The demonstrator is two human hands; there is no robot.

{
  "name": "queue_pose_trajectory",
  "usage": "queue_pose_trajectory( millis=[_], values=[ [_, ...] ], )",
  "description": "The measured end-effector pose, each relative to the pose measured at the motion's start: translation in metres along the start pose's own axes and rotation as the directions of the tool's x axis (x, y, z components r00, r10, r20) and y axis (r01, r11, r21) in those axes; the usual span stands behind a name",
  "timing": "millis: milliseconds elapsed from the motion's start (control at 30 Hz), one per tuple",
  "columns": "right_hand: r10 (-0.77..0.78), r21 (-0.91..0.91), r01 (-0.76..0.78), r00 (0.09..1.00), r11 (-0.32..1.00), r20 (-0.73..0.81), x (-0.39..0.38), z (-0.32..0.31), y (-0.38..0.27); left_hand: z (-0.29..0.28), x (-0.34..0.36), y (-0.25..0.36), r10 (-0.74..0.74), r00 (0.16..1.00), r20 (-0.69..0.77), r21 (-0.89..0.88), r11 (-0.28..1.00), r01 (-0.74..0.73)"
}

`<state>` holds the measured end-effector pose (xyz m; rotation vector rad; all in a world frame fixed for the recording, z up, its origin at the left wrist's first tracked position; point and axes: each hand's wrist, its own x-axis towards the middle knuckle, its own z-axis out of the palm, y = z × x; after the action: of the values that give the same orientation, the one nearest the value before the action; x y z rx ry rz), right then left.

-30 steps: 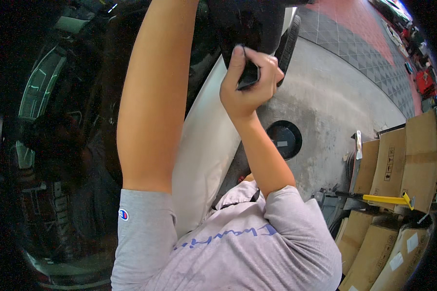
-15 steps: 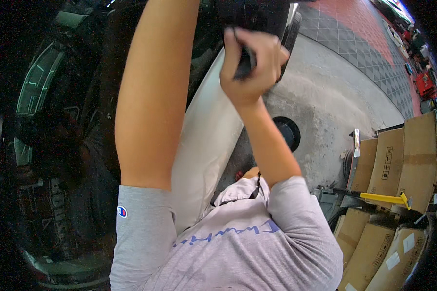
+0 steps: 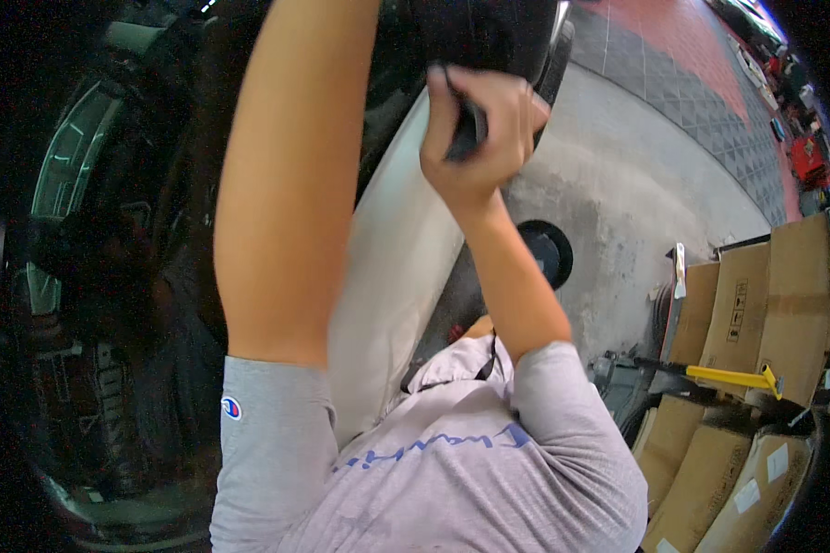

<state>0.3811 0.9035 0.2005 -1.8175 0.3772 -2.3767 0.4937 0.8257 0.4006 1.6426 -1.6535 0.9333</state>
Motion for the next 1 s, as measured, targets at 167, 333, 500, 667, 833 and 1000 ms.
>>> queue_pose_trajectory(
  millis=[167,333,500,667,833,1000],
  values=[
    [0.014,0.010,-0.013,0.999,1.000,-0.035,-0.028,-0.009,0.004,0.006,0.007,-0.004,0.247,0.966,0.079,0.286,0.923,-0.260],
    [0.245,0.152,-0.220,0.954,0.964,-0.172,-0.008,0.006,0.009,0.002,0.009,-0.008,0.409,0.875,0.261,0.520,0.704,-0.484],
    [0.267,0.117,-0.252,0.954,0.961,-0.140,-0.041,-0.002,0.005,0.004,0.008,-0.018,0.426,0.901,0.081,0.490,0.770,-0.408],
    [0.192,0.088,-0.179,0.966,0.980,-0.172,-0.016,0.000,0.008,0.000,0.008,-0.010,0.402,0.905,0.141,0.446,0.790,-0.420],
    [0.094,0.014,-0.093,0.991,0.996,-0.097,0.014,0.005,0.007,0.001,-0.002,-0.010,0.234,0.972,0.029,0.340,0.912,-0.230],
    [0.089,-0.004,-0.089,0.993,0.996,-0.072,-0.005,-0.005,0.009,0.002,-0.002,-0.001,0.184,0.981,-0.065,0.138,0.975,-0.174]
  ],
)
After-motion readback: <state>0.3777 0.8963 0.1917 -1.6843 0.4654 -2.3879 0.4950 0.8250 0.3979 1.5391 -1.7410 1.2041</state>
